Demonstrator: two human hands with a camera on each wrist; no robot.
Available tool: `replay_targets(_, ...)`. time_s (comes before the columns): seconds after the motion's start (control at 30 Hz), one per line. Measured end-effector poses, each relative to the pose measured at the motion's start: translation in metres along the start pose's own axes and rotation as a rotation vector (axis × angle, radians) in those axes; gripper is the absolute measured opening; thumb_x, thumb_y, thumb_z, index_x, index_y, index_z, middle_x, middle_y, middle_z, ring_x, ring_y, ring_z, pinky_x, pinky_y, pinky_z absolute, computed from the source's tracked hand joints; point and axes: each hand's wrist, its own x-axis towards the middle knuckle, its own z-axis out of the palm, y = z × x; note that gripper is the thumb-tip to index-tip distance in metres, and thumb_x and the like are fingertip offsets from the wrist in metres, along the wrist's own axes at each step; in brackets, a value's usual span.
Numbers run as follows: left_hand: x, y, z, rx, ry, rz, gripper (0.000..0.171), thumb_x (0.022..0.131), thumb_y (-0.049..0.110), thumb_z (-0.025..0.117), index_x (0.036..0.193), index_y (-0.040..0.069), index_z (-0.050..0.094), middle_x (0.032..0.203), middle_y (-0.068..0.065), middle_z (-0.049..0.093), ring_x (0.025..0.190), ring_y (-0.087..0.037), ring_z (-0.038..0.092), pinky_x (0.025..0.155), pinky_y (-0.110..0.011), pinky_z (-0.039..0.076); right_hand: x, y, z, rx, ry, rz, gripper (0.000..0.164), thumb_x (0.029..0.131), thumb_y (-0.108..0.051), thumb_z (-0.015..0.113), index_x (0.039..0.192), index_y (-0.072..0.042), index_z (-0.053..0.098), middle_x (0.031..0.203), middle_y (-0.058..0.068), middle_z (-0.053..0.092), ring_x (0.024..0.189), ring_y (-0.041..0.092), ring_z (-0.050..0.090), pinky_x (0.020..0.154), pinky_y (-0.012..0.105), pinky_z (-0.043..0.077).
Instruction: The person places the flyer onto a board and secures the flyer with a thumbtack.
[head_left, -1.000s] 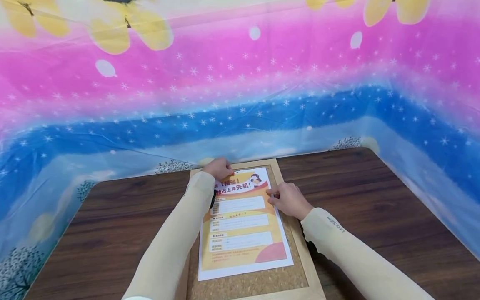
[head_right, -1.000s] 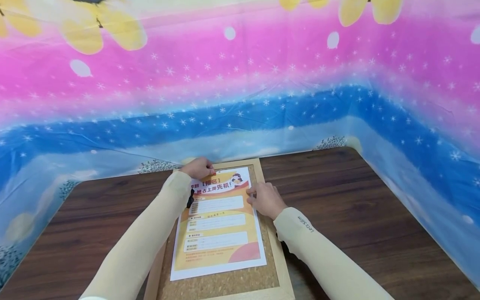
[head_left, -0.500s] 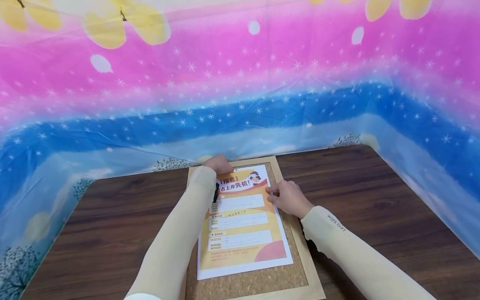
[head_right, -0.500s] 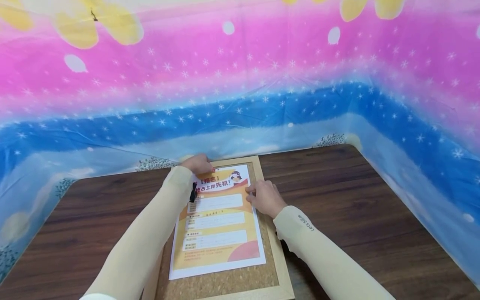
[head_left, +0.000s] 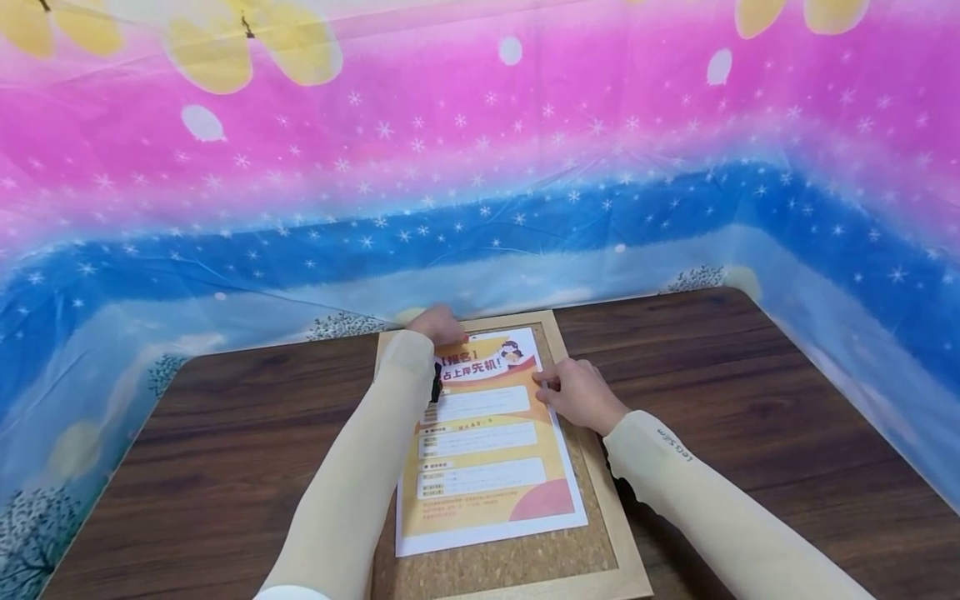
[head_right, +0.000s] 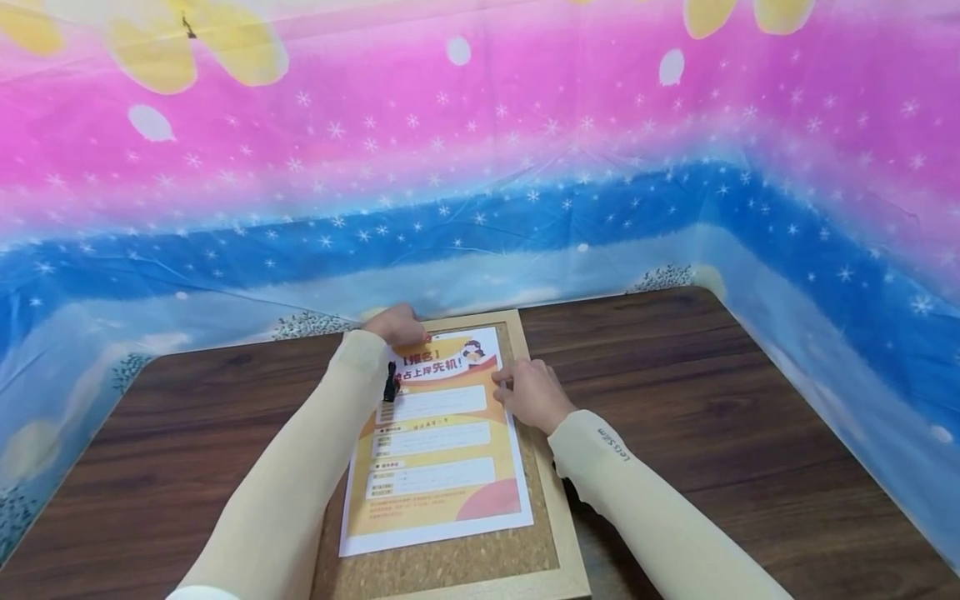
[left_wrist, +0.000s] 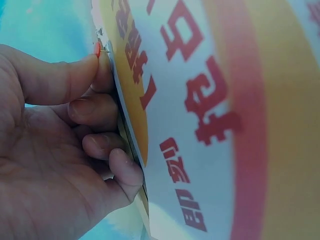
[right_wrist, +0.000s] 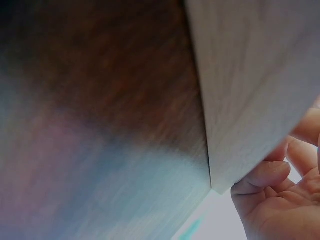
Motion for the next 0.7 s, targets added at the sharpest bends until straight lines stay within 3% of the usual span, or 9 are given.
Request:
replay_targets(0.17,-0.004,0.002,0.002,0.015,0.056,-0.010,0.043,0.090,0.019,0.060,0.126,-0.003,0.051,0.110,-0.017,0.054,0.090,-0.030,0.054,0.075,-0.039,0.045,0.001,-0.001,0.000,-0.001,0.004,0.003,0.033,0.089,-0.019,0.067,0.121,-0.011,0.066,0.060,0.004,0.051,0.048,0.016,0.036,0.046,0.027,0.030)
replay_targets(0.5,-0.006,0.005,0.013,0.033,0.135,0.017,0.019,0.093,0.015,0.057,0.102,-0.001,0.064,0.093,-0.015,0.059,0.079,-0.027,0.058,0.066,-0.036,0.045,0.000,-0.001,-0.001,0.009,0.007,-0.011,0.033,0.089,-0.018,0.068,0.121,-0.010,0.066,0.060,0.003,0.051,0.050,0.016,0.035,0.047,0.027,0.030)
replay_targets(0.7,-0.003,0.003,0.016,0.094,0.157,0.041,0.017,0.095,0.013,0.054,0.097,0.000,0.065,0.089,-0.013,0.059,0.075,-0.026,0.057,0.063,-0.035,0.045,-0.001,-0.001,0.000,0.014,0.001,-0.022,0.032,0.089,-0.017,0.067,0.120,-0.009,0.066,0.062,0.002,0.051,0.053,0.017,0.037,0.049,0.028,0.031)
